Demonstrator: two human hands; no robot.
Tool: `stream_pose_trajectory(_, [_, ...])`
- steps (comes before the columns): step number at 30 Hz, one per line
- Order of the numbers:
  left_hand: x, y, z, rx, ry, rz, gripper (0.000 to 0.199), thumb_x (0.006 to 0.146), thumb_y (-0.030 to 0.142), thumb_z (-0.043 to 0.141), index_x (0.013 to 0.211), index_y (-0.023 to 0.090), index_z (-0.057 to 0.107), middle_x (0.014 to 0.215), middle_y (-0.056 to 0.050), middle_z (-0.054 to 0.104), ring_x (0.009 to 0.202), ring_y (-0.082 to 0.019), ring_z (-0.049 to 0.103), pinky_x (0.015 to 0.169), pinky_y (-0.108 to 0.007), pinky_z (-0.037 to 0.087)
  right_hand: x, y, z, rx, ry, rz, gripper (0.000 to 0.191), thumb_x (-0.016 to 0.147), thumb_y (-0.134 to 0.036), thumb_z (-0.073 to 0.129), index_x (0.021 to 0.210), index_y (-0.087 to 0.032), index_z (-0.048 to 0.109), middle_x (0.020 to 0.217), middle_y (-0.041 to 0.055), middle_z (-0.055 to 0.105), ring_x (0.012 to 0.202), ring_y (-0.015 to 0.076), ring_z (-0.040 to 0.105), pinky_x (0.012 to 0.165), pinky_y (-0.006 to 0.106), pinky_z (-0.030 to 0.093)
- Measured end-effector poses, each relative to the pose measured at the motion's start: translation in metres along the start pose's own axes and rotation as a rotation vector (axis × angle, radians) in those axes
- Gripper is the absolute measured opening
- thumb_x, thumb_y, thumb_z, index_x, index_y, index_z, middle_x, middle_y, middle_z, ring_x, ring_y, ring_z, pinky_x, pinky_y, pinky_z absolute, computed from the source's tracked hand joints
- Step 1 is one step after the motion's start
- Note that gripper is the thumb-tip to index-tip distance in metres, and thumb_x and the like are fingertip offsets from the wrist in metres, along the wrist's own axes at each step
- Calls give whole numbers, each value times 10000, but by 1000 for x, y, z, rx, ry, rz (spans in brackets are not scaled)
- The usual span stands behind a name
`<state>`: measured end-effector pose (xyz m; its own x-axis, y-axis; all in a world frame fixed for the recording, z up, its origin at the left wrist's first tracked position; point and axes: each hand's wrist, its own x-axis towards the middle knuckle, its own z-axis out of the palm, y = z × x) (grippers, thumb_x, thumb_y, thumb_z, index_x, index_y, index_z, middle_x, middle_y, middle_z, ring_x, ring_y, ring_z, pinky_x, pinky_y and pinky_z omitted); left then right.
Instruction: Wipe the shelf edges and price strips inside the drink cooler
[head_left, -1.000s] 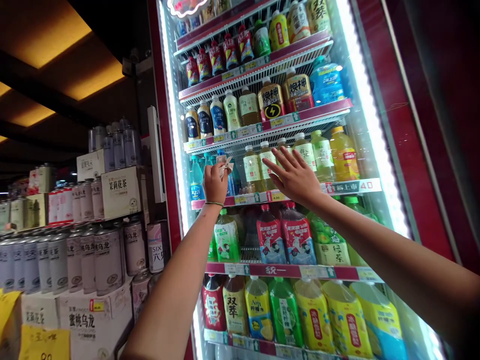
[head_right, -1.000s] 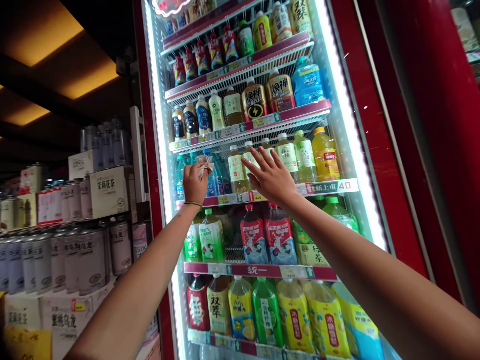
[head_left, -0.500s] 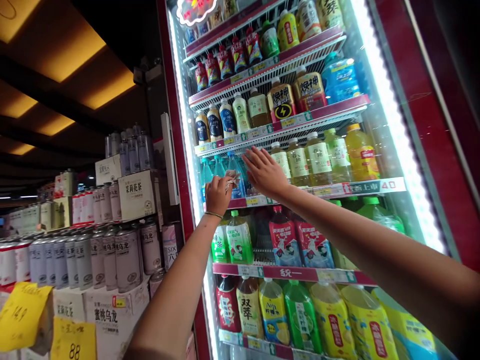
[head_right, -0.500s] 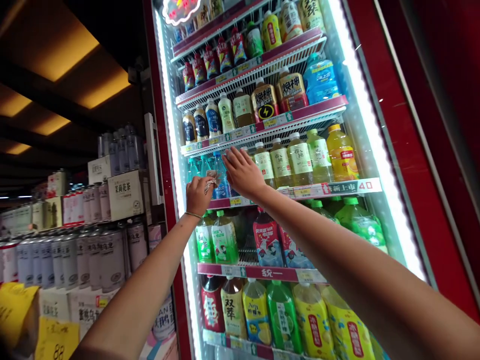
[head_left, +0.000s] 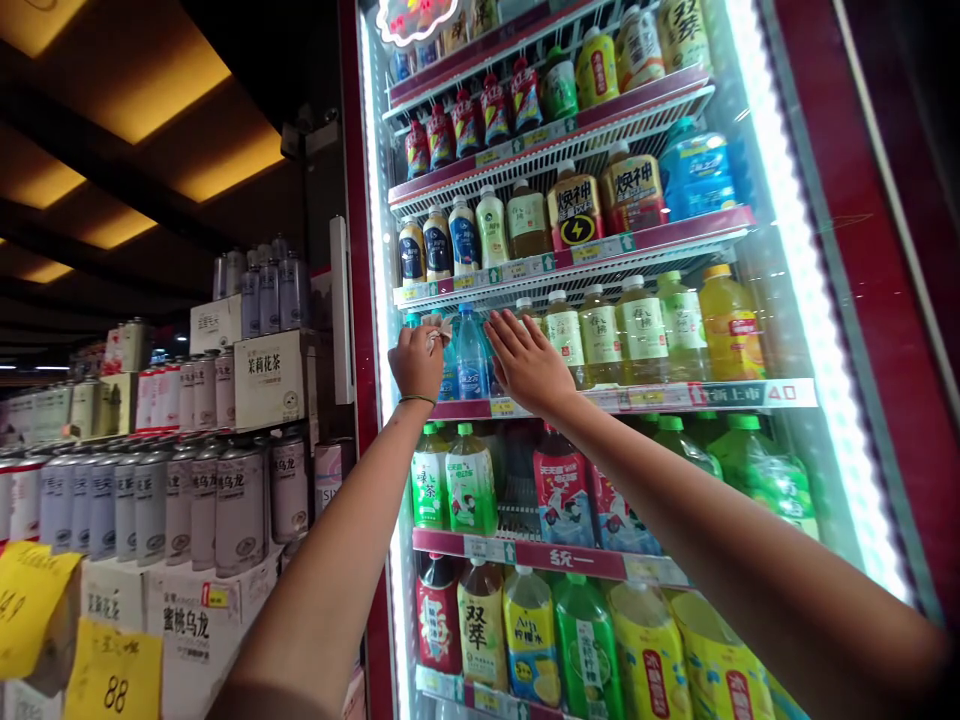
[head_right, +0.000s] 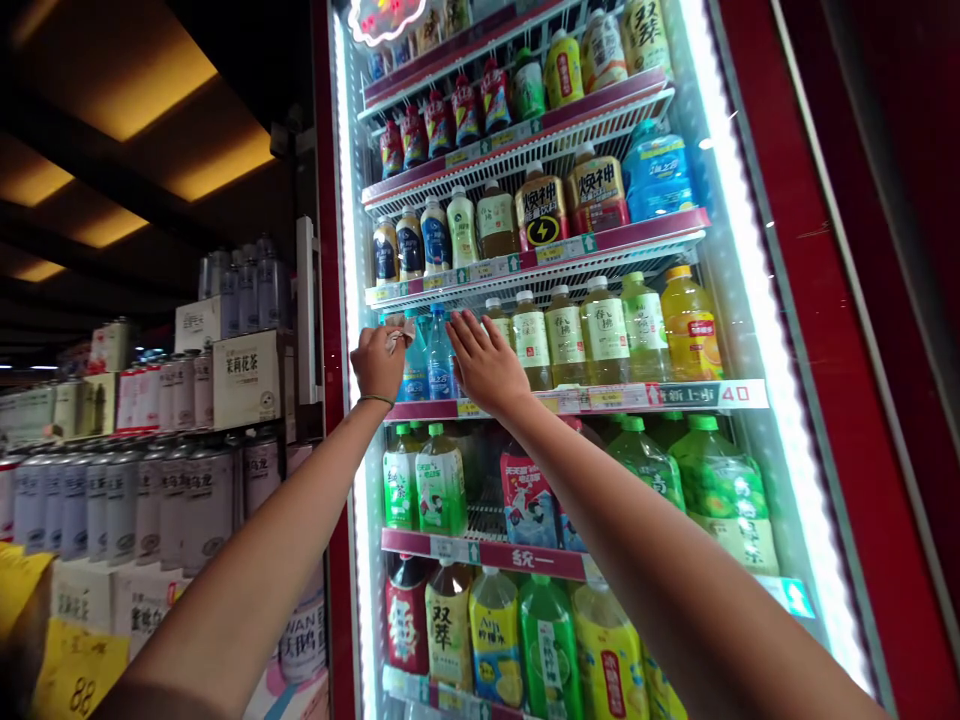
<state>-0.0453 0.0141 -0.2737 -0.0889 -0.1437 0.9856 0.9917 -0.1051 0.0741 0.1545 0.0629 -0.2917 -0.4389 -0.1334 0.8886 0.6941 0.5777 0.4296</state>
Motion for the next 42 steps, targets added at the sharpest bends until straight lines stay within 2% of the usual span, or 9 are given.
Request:
stream_pose_trajectory(3, [3, -1, 1, -34, -4, 47, 123, 960, 249, 605, 1019, 247, 712, 1019, -72, 688, 927, -250, 693, 830, -382, 518, -1, 0, 0, -13, -12, 0, 720, 1057, -292, 318, 1676, -165, -27, 1736, 80, 188, 1618, 265, 179, 1344, 539, 198])
stream_pose_trajectory(7, [10, -7, -1, -28, -167, 265, 118, 952, 280, 644, 1052, 259, 702, 1007, -70, 664, 998, -272, 679, 902, -406, 504, -1, 0, -1, -11, 18, -6, 704, 1060, -283, 324, 1679, -160, 13, 1721, 92, 243, 1610, 272, 218, 1337, 555, 225])
stream_pose_trajectory(12, [19, -5, 6, -24, -41, 23, 109, 958, 247, 615, 1041, 243, 686, 1058, -88, 638, 951, -273, 670, 840, -396, 500, -2, 0, 0, 13, 43, -12, 698, 1065, -273, 327, 1677, -172, 8, 1712, 96, 269, 1605, 282, 238, 1329, 564, 243])
stream_pose_trajectory(18, [9, -3, 3, -28, -146, 231, 126, 941, 263, 659, 1063, 257, 690, 1033, -71, 658, 1035, -279, 662, 915, -409, 476, -3, 1, 1, 44, 51, -10, 716, 1064, -283, 336, 1675, -200, -29, 1717, 74, 257, 1605, 283, 243, 1328, 580, 238])
stream_pose_trajectory(24, [10, 2, 3, 25, -50, 20, 102, 956, 268, 630, 1029, 232, 691, 1063, -94, 663, 935, -273, 672, 818, -396, 490, -3, 1, 0, 23, 39, 6, 711, 1067, -320, 341, 1683, -199, 5, 1716, 71, 283, 1607, 267, 240, 1333, 556, 233])
stream_pose_trajectory(28, [-3, 5, -1, -21, -190, 261, 116, 961, 290, 657, 1066, 257, 696, 1028, -65, 668, 1041, -264, 668, 920, -390, 477, -4, 1, 1, 27, 48, -9, 744, 1062, -337, 361, 1678, -184, -28, 1718, 80, 265, 1609, 276, 234, 1332, 563, 223])
stream_pose_trajectory(33, [3, 2, -5, 27, -131, 85, 135, 972, 284, 639, 1076, 238, 713, 1075, -82, 653, 1006, -258, 675, 845, -368, 482, -4, 2, 1, 18, 25, -3, 739, 1067, -349, 355, 1672, -178, -34, 1723, 73, 246, 1614, 270, 215, 1339, 546, 197])
stream_pose_trajectory(39, [8, -16, -8, -40, -209, 233, 132, 920, 246, 715, 1048, 267, 738, 1015, -43, 649, 1007, -242, 675, 892, -373, 472, -4, 2, 0, 19, 15, -9, 759, 1063, -353, 361, 1669, -187, -64, 1728, 63, 215, 1615, 276, 210, 1342, 550, 188])
stream_pose_trajectory(42, [17, -25, -7, -35, -129, 80, 104, 918, 245, 707, 1013, 257, 747, 1001, -47, 642, 906, -223, 673, 822, -352, 490, -4, 2, 0, 7, 14, -8, 750, 1065, -355, 359, 1674, -171, -38, 1726, 80, 233, 1615, 271, 208, 1343, 545, 186])
